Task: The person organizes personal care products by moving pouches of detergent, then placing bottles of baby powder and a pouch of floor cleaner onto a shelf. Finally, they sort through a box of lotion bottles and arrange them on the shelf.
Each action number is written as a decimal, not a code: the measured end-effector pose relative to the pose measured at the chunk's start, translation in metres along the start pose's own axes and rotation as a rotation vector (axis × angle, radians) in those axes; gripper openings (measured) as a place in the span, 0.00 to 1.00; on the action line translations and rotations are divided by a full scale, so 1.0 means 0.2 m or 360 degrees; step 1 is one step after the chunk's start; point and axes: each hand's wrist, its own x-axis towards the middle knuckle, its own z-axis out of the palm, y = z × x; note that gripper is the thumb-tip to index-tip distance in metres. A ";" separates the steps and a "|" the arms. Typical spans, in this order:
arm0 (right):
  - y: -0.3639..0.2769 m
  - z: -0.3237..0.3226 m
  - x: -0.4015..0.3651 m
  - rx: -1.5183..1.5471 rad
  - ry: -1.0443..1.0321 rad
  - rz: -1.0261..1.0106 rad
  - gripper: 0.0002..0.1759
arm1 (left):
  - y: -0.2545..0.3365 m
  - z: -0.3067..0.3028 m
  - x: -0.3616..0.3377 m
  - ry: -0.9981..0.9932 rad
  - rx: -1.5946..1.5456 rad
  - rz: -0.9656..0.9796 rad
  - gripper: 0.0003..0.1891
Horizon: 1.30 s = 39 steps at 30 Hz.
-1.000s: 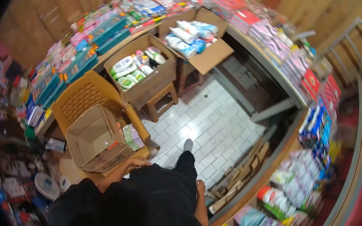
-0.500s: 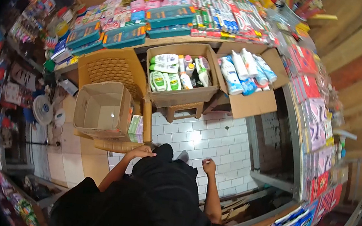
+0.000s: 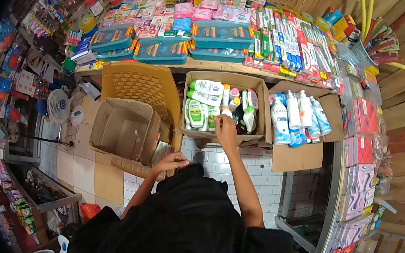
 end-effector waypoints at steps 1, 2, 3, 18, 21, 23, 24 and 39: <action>0.01 0.04 0.09 -0.0066 -0.0087 -0.0096 0.11 | 0.06 -0.02 0.03 0.0028 -0.0015 0.0028 0.13; 0.02 0.07 0.15 -0.0166 -0.0201 -0.0105 0.14 | 0.11 -0.04 0.06 0.0054 -0.0027 0.0054 0.13; 0.03 0.11 0.20 -0.0257 -0.0236 -0.0119 0.15 | 0.17 -0.06 0.08 0.0079 -0.0036 0.0080 0.12; 0.38 0.56 0.46 -0.1327 -0.0783 -0.0255 0.27 | 0.42 -0.23 0.21 0.0402 -0.0405 0.0186 0.10; 0.39 0.57 0.45 -0.1412 -0.0700 -0.0343 0.25 | 0.48 -0.18 0.21 0.0443 -0.0399 0.0075 0.11; 0.39 0.57 0.44 -0.1415 -0.0656 -0.0368 0.25 | 0.52 -0.15 0.21 0.0433 -0.0363 0.0033 0.11; 0.40 0.57 0.44 -0.1406 -0.0684 -0.0353 0.24 | 0.54 -0.14 0.22 0.0413 -0.0339 0.0023 0.12; 0.47 0.32 0.38 -0.0879 -0.0588 0.0010 0.33 | 0.59 -0.11 0.32 0.0335 -0.0280 -0.0011 0.11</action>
